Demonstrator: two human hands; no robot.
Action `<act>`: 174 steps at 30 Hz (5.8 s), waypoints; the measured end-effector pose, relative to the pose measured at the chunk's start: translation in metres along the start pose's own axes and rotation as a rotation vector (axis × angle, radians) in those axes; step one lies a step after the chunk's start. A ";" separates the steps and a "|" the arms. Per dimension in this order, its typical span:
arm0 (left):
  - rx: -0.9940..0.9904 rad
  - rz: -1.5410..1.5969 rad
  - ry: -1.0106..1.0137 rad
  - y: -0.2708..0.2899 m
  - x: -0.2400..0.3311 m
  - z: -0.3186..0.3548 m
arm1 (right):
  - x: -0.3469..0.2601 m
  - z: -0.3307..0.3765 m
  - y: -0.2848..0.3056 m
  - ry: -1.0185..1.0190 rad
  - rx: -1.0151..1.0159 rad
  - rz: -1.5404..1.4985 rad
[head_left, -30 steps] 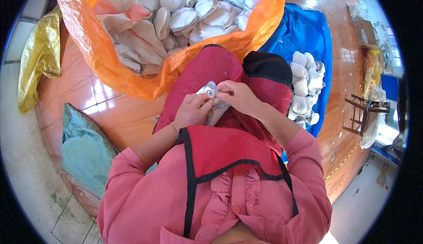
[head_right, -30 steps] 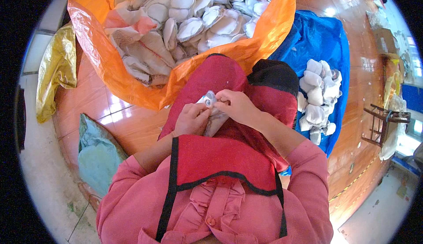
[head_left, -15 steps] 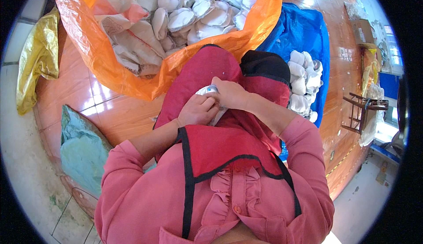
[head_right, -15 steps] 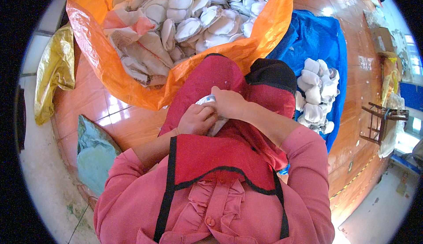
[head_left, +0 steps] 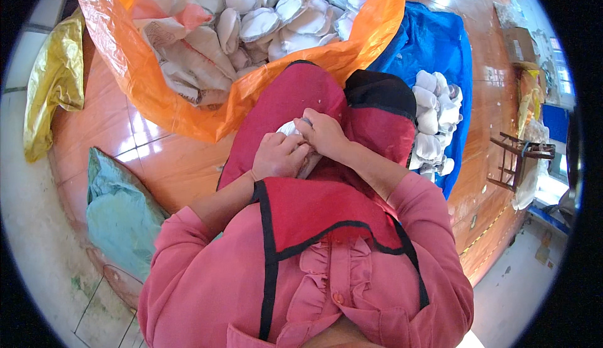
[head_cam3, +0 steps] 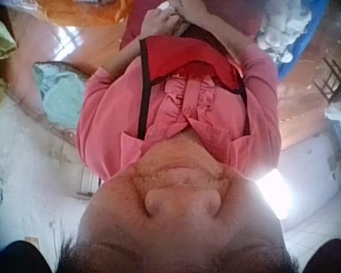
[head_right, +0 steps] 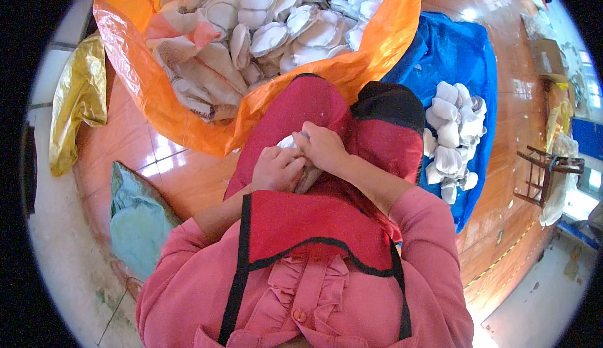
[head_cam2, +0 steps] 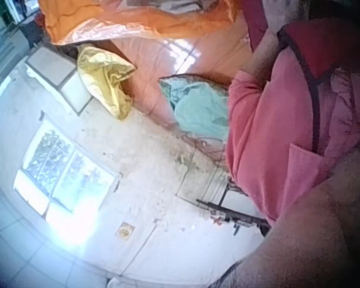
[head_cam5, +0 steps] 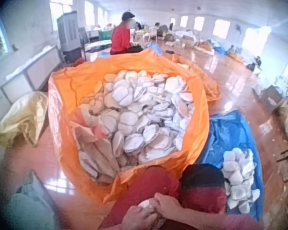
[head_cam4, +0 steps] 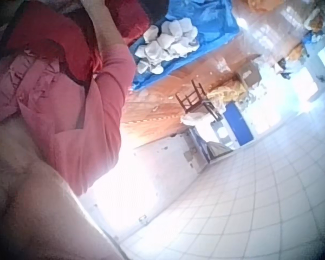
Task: The person sits on the floor and repeatedly picks up white shoe parts from a large orange sack, then uses a needle and thread to stitch or assemble them by hand. Finished pieces are placed on a blue tarp beside them.
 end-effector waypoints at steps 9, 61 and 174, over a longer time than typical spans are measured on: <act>0.023 0.140 0.179 0.000 -0.016 0.004 | 0.024 0.013 -0.009 0.064 0.221 -0.444; -0.443 0.389 -0.057 -0.019 -0.063 -0.002 | 0.029 0.014 -0.047 -0.037 0.061 -0.972; -0.917 0.749 0.433 -0.023 -0.037 -0.024 | 0.004 0.043 -0.026 -0.090 0.081 -1.356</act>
Point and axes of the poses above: each hand's wrist, its own z-axis away from the middle knuckle, its own y-axis out of the back of the hand, x = y × z, the point moved 10 cm from there along -z, towards the middle knuckle, and after that the axes turned 10 degrees about y, right-handed, at the moved point
